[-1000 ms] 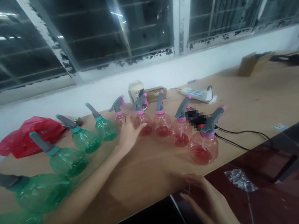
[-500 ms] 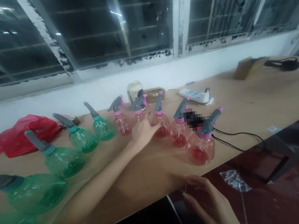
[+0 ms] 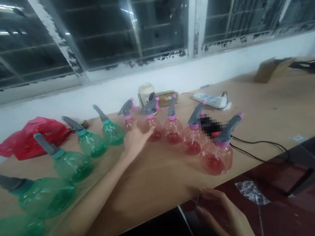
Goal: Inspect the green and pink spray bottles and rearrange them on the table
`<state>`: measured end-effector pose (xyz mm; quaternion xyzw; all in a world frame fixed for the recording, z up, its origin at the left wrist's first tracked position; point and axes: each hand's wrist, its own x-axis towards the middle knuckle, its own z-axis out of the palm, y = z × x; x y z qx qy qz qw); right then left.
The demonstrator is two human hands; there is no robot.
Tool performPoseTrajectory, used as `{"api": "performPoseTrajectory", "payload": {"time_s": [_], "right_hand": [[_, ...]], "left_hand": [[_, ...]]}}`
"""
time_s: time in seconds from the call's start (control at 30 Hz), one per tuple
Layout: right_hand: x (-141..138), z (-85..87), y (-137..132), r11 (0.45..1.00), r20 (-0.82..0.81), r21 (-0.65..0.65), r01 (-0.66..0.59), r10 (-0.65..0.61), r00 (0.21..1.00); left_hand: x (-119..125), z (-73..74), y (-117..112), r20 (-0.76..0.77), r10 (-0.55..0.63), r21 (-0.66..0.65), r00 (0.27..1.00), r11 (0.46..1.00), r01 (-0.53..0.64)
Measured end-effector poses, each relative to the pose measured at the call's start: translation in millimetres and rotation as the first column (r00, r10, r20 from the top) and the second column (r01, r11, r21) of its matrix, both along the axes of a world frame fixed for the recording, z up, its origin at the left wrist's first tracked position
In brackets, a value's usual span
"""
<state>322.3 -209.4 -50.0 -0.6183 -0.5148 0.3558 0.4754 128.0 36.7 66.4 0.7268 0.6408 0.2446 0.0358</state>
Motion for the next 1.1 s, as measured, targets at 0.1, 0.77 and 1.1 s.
{"api": "performPoseTrajectory", "payload": {"time_s": [0.1,0.77,1.1], "right_hand": [[-9.1,2.9,1.3,1.000,-0.002,0.023,0.014,-0.014,1.000],[-1.2,10.9,1.9,0.999,-0.014,-0.034,-0.033,0.033,0.999],[-3.1,12.0,-4.6,1.000,-0.002,-0.019,0.012,-0.012,1.000]], "left_hand": [[8.6,5.3,10.8,-0.081,-0.043,-0.058,0.996,0.998,0.038],[-4.1,5.4,-18.3,-0.210,0.007,-0.012,0.978,1.000,-0.010],[53.2,16.4,-13.6,-0.038,-0.236,-0.060,0.971,0.970,0.234]]}}
